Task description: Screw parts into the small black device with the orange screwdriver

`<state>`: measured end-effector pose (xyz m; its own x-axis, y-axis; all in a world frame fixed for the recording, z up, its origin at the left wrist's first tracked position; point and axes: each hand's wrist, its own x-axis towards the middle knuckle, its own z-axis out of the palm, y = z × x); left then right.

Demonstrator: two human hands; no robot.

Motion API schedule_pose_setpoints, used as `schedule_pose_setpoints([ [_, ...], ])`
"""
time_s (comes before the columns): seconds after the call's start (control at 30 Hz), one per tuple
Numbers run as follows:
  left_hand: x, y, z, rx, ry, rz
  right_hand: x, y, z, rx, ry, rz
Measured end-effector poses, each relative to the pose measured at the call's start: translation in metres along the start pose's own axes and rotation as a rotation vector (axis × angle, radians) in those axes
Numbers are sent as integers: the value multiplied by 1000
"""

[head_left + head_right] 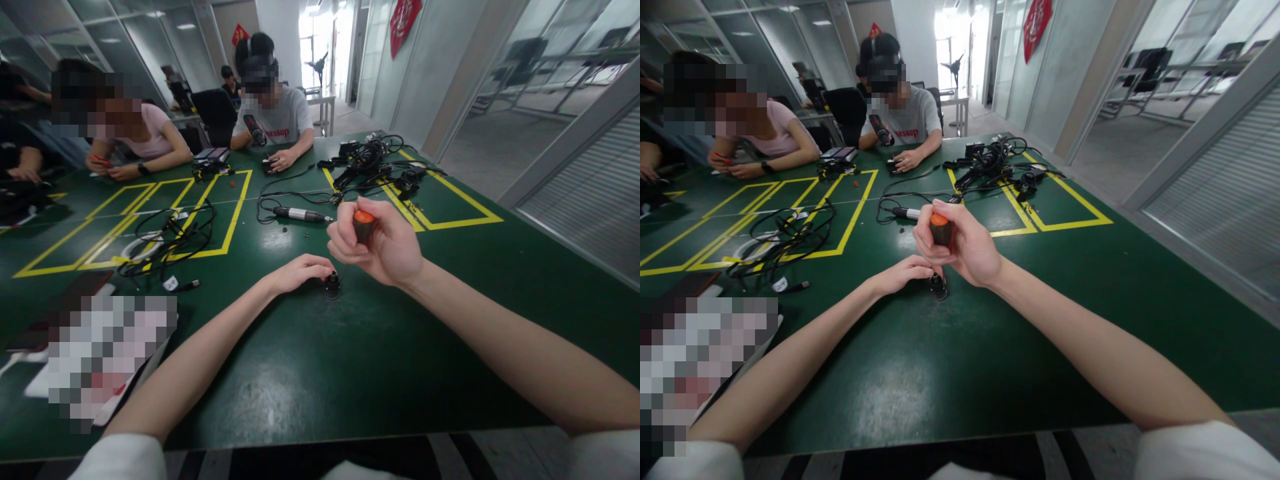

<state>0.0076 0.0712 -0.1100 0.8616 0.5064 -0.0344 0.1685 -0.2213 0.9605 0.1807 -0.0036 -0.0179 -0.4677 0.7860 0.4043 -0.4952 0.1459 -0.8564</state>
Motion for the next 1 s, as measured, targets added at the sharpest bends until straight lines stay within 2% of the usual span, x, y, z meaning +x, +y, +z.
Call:
schedule_pose_setpoints([
  [0.2,1,0,1,11,9,0,-2,0,-2,61,-53,-25],
  [0.6,3,-3,2,48,17,-24,-1,0,-1,-28,-14,-19],
  [0.83,0,1,2,43,41,5,-1,2,-2,40,-37,13],
  [1.0,0,2,2,51,34,-11,-3,2,-4,55,4,3],
])
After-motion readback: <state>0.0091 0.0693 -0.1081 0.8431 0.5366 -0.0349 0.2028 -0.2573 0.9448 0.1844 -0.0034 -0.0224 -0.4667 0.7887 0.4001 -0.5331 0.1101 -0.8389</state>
